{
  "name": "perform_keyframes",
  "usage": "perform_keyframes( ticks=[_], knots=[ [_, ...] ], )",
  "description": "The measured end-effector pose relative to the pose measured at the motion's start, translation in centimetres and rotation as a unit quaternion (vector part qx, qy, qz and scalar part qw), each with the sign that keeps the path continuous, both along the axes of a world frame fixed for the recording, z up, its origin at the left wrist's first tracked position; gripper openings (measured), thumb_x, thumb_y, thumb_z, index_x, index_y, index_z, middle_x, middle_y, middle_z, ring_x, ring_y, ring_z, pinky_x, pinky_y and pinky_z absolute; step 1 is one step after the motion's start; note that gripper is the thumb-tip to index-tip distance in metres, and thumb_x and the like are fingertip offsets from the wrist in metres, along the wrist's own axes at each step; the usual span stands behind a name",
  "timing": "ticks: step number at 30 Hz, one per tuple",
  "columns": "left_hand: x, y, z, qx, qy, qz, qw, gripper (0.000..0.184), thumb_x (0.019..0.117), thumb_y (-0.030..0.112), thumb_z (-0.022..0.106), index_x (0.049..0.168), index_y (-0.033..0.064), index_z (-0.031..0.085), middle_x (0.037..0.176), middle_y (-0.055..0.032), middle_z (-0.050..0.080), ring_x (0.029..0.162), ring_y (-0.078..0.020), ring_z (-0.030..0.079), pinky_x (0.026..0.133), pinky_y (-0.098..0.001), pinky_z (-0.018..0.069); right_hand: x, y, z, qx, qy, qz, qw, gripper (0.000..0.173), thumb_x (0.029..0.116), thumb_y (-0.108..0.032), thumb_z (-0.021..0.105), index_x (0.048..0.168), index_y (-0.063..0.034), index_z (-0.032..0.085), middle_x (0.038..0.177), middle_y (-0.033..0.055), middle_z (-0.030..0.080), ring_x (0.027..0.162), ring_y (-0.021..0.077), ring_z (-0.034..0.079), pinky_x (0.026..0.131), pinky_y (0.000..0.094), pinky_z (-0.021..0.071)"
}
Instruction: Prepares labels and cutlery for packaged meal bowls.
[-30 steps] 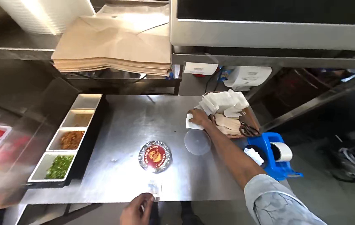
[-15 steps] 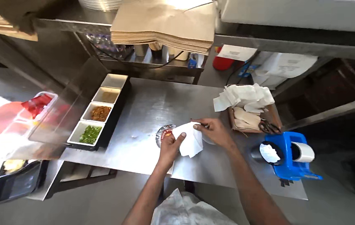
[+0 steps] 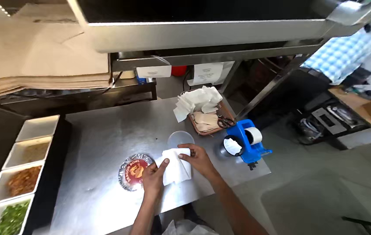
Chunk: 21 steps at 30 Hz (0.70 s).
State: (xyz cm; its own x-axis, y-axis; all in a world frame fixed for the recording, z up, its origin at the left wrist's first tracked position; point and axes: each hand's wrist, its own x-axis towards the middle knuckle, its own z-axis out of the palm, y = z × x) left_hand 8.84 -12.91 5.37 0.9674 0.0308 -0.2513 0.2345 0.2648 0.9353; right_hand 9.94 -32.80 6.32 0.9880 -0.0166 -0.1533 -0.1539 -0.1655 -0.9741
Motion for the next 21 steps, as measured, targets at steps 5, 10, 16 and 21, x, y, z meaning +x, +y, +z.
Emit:
perform_keyframes(
  ticks=[5,10,16,21],
  knots=[
    [1.9,-2.9,-0.2,-0.03,0.019,0.016,0.999,0.025,0.1009,0.016,0.065,0.092,-0.0071,0.071,0.079,-0.0178,0.072,0.069,-0.0237,0.072,0.068,-0.0394,0.0628,1.8,-5.3,0.7,-0.067,-0.057,-0.078,0.993,0.031,0.0906,-0.012,0.077,0.121,-0.0104,0.073,0.106,0.0057,0.076,0.087,0.0178,0.073,0.08,0.0398,0.063],
    [3.8,-4.7,0.1,-0.01,0.02,0.029,0.999,0.025,0.1032,0.019,0.062,0.102,-0.0052,0.069,0.085,-0.0175,0.072,0.073,-0.0239,0.07,0.067,-0.0389,0.0605,11.5,-15.2,2.3,-0.191,-0.123,-0.22,0.949,0.033,0.0919,-0.017,0.074,0.123,-0.0078,0.071,0.11,0.0144,0.073,0.097,0.0277,0.071,0.088,0.053,0.058],
    [3.9,-6.3,0.8,-0.032,0.026,0.06,0.997,0.025,0.1057,0.018,0.057,0.108,-0.0046,0.068,0.091,-0.0173,0.072,0.08,-0.0236,0.072,0.075,-0.0397,0.0622,19.3,-21.3,-1.6,-0.254,-0.059,-0.244,0.934,0.037,0.0872,-0.016,0.078,0.122,-0.0086,0.072,0.11,0.0181,0.071,0.101,0.0347,0.068,0.09,0.0587,0.0535],
    [2.2,-4.9,1.1,-0.105,0.056,0.049,0.992,0.028,0.1084,0.019,0.05,0.123,-0.0017,0.062,0.104,-0.0161,0.072,0.092,-0.0228,0.072,0.083,-0.042,0.0615,13.2,-15.8,1.1,-0.26,-0.16,-0.167,0.938,0.048,0.0941,-0.026,0.071,0.137,-0.0066,0.061,0.128,0.0168,0.065,0.113,0.0324,0.063,0.095,0.0527,0.0532]
  ],
)
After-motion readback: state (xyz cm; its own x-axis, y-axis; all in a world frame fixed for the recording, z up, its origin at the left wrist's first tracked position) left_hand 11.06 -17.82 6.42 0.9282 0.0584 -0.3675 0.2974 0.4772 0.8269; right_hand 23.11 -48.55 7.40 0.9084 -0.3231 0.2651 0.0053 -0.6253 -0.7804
